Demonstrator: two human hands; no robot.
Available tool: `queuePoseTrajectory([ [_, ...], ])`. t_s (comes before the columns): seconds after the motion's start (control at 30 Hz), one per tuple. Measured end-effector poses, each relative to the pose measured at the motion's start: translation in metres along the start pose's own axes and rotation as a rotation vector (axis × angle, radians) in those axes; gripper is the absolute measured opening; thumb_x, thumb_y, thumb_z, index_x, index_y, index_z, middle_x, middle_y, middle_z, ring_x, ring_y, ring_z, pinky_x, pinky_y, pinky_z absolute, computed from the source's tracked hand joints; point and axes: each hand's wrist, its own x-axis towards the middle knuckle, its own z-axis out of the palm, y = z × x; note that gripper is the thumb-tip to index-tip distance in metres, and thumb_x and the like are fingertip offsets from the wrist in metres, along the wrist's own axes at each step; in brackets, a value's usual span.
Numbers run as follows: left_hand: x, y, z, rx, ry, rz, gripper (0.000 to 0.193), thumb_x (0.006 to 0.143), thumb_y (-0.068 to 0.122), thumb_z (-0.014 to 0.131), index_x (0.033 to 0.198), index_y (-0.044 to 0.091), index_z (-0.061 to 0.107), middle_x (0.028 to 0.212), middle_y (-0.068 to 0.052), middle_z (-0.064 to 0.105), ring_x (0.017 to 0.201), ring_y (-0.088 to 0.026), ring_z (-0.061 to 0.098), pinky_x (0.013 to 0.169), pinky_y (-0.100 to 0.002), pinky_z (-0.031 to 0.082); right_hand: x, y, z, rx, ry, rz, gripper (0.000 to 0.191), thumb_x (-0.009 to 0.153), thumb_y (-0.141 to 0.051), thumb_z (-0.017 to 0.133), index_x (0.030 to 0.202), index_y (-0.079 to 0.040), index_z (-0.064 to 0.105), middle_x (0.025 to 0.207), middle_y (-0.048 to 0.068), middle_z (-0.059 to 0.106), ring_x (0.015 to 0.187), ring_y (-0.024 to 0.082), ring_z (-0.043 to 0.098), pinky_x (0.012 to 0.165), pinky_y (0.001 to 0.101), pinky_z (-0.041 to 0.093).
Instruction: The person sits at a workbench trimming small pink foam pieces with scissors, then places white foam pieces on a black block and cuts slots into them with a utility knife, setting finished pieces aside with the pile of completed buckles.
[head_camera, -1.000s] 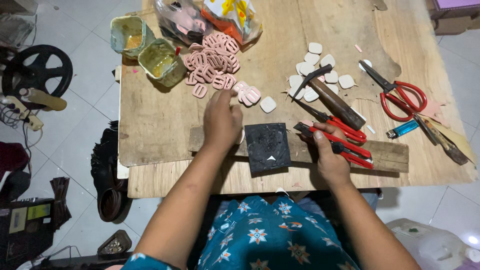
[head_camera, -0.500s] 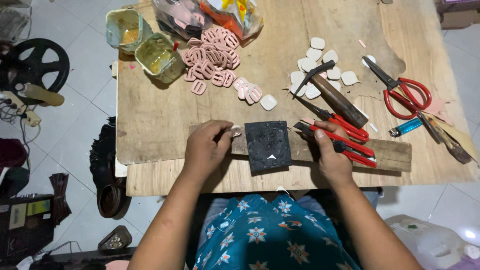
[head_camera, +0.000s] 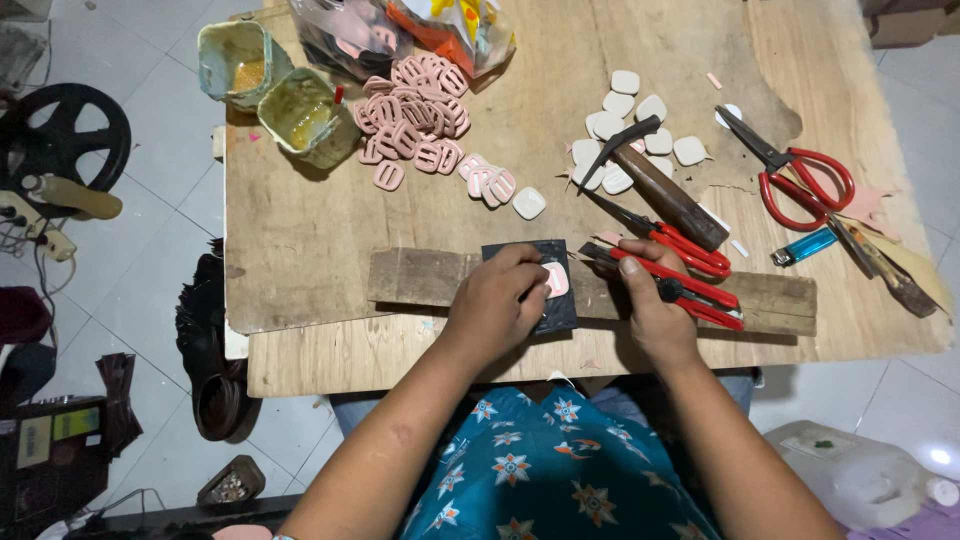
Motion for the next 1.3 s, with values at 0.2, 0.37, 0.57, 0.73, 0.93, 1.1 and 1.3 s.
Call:
queuePoseTrajectory([
  [0.2,-0.005,-0.006,0.001,0.032,0.021,0.127,0.021,0.079,0.012,0.078,0.097,0.003,0.071,0.113,-0.012,0.069,0.102,-0.035,0.069,0.088,-0.043,0.055,-0.014,-0.008,0.011,-0.118,-0.009,-0.058,0.031,0.105,-0.022,0.059,0.127,0.000,0.058,0.118,0.010,0.068,0.109,0.016,0.063,0.099,0.0306,0.050],
  [0.37,-0.006,-0.010,0.004,0.033,0.041,0.140,0.022,0.078,0.013,0.080,0.095,0.003,0.070,0.112,-0.012,0.071,0.102,-0.033,0.069,0.088,-0.042,0.055,-0.024,-0.015,0.026,-0.301,-0.053,-0.100,0.033,0.102,-0.022,0.062,0.124,0.002,0.062,0.114,0.012,0.072,0.103,0.016,0.067,0.093,0.0307,0.053],
  [0.57,-0.007,-0.008,0.005,0.041,0.060,0.124,0.020,0.078,0.012,0.079,0.093,0.003,0.070,0.110,-0.012,0.071,0.100,-0.033,0.070,0.087,-0.042,0.056,-0.024,-0.022,0.030,-0.269,-0.044,-0.114,0.034,0.104,-0.024,0.062,0.124,0.003,0.063,0.115,0.012,0.072,0.105,0.016,0.068,0.094,0.0304,0.053],
  [0.73,-0.006,-0.007,0.004,0.010,0.057,0.124,0.018,0.080,0.011,0.079,0.093,0.003,0.071,0.110,-0.011,0.071,0.099,-0.033,0.069,0.087,-0.042,0.056,-0.025,-0.027,0.033,-0.365,-0.030,-0.156,0.033,0.102,-0.024,0.064,0.123,0.001,0.065,0.111,0.015,0.073,0.099,0.020,0.071,0.088,0.0319,0.055],
  [0.93,-0.007,-0.006,0.007,0.046,0.064,0.132,0.017,0.080,0.011,0.079,0.092,0.003,0.070,0.109,-0.011,0.070,0.099,-0.033,0.068,0.086,-0.044,0.053,-0.021,-0.037,0.040,-0.521,-0.018,-0.284,0.026,0.100,-0.022,0.067,0.118,-0.002,0.069,0.106,0.016,0.075,0.094,0.028,0.074,0.084,0.0366,0.057],
  [1.1,-0.009,-0.006,0.013,0.077,0.084,0.115,0.017,0.078,0.012,0.078,0.090,0.004,0.068,0.109,-0.010,0.069,0.101,-0.032,0.068,0.087,-0.045,0.052,-0.012,-0.054,0.031,-0.542,-0.134,-0.253,0.021,0.098,-0.019,0.068,0.110,-0.003,0.071,0.100,0.015,0.075,0.089,0.029,0.074,0.079,0.0380,0.057],
  [1.3,-0.010,-0.006,0.016,0.085,0.100,0.106,0.018,0.078,0.011,0.078,0.090,0.003,0.067,0.109,-0.011,0.069,0.100,-0.033,0.067,0.087,-0.045,0.052,0.000,-0.072,0.026,-0.604,-0.244,-0.198,0.021,0.095,-0.022,0.066,0.100,-0.002,0.073,0.088,0.014,0.075,0.081,0.027,0.074,0.074,0.0364,0.057],
])
